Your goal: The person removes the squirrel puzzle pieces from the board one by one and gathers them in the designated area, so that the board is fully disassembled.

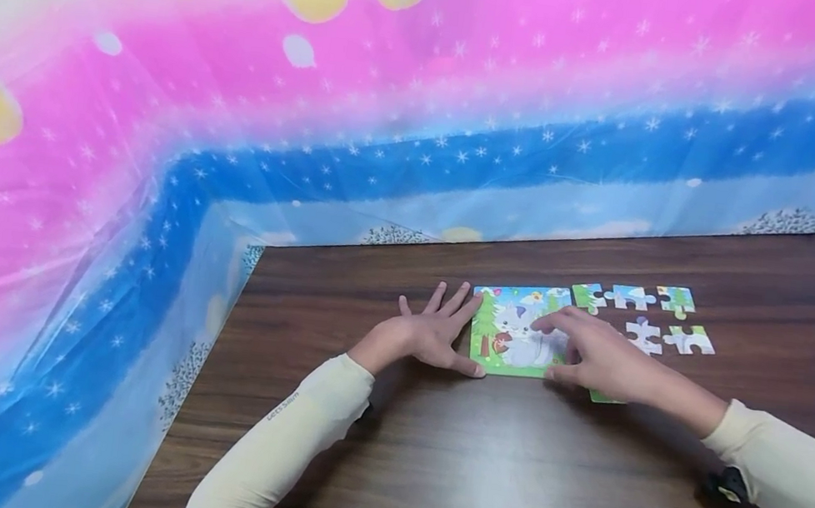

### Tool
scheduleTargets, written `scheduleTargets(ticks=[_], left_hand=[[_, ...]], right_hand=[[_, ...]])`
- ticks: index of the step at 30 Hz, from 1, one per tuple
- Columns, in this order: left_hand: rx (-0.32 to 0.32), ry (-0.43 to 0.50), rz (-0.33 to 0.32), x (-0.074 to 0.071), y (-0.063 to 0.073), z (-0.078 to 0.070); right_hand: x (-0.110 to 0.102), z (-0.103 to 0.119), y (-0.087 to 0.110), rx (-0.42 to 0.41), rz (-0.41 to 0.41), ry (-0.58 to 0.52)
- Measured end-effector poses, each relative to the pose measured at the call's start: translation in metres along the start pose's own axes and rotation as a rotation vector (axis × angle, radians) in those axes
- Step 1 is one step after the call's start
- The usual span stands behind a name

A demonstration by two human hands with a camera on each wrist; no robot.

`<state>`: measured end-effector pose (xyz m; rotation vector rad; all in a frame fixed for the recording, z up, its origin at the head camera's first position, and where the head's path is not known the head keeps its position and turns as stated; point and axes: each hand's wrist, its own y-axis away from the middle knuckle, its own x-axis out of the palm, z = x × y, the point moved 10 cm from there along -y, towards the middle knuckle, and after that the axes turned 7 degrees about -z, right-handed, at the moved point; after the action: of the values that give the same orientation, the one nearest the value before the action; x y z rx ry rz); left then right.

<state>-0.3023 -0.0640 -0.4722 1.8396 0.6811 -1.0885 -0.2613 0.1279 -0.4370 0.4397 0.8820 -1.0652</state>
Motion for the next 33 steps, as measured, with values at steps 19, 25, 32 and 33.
scheduleTargets(ticks=[19,25,32,33], left_hand=[[-0.003,-0.008,-0.007,0.002,-0.001,0.003],[-0.025,-0.002,0.004,0.01,-0.01,0.009],[-0.028,-0.004,0.005,0.007,-0.008,0.008],[-0.026,-0.005,0.005,0.006,-0.006,0.007]], right_hand=[[0.019,0.008,-0.012,-0.017,-0.006,0.007],[0.02,0.004,-0.012,0.012,-0.004,-0.018],[0.019,0.001,-0.012,0.024,-0.004,-0.05],[0.019,0.001,-0.013,0.024,-0.004,-0.06]])
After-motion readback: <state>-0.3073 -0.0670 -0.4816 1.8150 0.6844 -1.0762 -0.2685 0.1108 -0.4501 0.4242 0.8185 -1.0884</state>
